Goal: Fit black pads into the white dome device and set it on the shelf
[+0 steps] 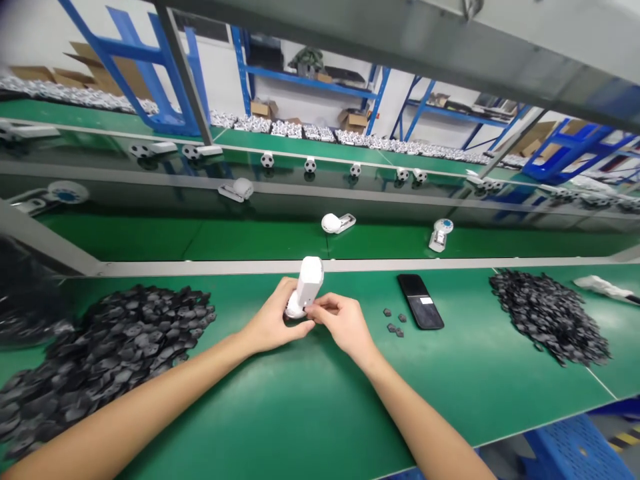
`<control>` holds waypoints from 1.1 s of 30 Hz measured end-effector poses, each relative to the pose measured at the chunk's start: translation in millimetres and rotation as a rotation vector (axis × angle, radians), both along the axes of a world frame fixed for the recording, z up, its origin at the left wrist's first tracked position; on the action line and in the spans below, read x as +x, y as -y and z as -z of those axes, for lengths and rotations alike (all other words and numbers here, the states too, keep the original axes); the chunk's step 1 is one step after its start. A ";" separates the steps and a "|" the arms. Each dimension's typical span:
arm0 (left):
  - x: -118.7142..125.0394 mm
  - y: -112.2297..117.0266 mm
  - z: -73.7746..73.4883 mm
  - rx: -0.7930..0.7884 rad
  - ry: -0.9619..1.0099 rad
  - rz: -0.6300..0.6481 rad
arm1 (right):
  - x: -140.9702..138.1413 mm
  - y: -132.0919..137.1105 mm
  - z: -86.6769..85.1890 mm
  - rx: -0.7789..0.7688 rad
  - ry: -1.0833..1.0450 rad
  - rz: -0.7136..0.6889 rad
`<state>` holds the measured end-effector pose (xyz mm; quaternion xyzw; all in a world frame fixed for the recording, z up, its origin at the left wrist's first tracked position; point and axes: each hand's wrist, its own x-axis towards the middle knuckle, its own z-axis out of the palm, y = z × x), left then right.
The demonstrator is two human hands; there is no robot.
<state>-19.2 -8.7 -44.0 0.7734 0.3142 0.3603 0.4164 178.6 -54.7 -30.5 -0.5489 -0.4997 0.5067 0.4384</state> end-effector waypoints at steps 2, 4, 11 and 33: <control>0.3 0.9 1.6 -0.023 -0.030 -0.021 | -4.7 1.0 4.1 0.016 0.026 0.024; 0.5 1.6 2.5 -0.044 -0.059 -0.040 | -7.8 1.0 7.9 0.002 0.048 0.042; -1.9 3.5 4.0 -0.030 -0.066 -0.001 | -8.5 3.7 17.3 -0.043 0.030 0.045; -3.6 -4.7 11.1 -0.194 -0.064 -0.120 | 0.2 5.3 28.7 0.028 0.005 -0.252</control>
